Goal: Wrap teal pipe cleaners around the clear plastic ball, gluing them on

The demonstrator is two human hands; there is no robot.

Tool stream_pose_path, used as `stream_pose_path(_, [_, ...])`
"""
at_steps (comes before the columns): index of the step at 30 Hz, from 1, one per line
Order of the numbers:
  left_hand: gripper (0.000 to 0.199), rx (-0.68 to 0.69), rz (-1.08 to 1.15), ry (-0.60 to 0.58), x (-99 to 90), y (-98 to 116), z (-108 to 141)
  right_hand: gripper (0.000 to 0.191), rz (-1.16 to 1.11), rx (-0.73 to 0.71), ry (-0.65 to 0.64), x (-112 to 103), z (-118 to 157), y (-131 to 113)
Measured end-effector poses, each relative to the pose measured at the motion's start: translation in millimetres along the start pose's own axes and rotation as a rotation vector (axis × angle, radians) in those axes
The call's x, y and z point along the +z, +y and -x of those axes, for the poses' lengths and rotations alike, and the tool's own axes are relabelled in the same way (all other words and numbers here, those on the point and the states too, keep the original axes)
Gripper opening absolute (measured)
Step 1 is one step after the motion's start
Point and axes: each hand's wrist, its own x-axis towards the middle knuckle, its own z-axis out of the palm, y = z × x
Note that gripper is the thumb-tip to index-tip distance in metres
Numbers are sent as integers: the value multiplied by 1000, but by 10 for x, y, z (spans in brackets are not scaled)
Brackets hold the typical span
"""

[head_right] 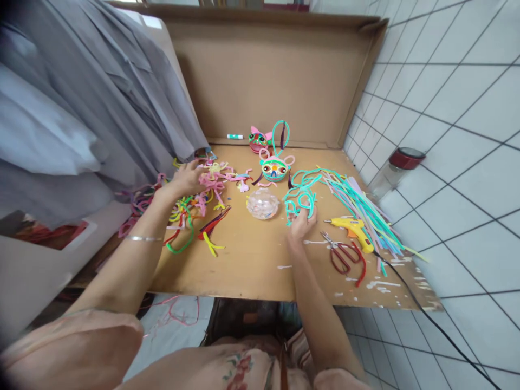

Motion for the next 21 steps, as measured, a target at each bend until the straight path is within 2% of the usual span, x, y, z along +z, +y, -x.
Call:
stream_pose_path(3, [34, 126, 326, 322, 119, 318, 261, 31, -56, 2, 117, 47, 27, -7])
stream_pose_path(5, [21, 134, 625, 469, 299, 595, 403, 31, -45, -5, 92, 77, 55, -3])
stream_pose_path(7, [13, 36, 914, 533, 521, 842, 483, 31, -56, 1, 82, 97, 78, -1])
stream_pose_path(9, [13, -36, 1077, 536, 735, 996, 493, 29, -112, 36, 88, 104, 87, -3])
stream_pose_path(11, [18, -33, 1078, 500, 908, 1042, 451, 26, -176, 88, 108, 100, 75, -14])
stream_pose_path(14, [34, 100, 899, 332, 1067, 999, 370, 27, -220, 141, 136, 83, 35, -47])
stream_pose_path(18, [54, 233, 623, 70, 1137, 1008, 319, 34, -225, 163, 131, 69, 1, -101])
stream_pose_path(21, [47, 279, 391, -41, 1139, 1077, 294, 35, -209, 163, 104, 84, 19, -122])
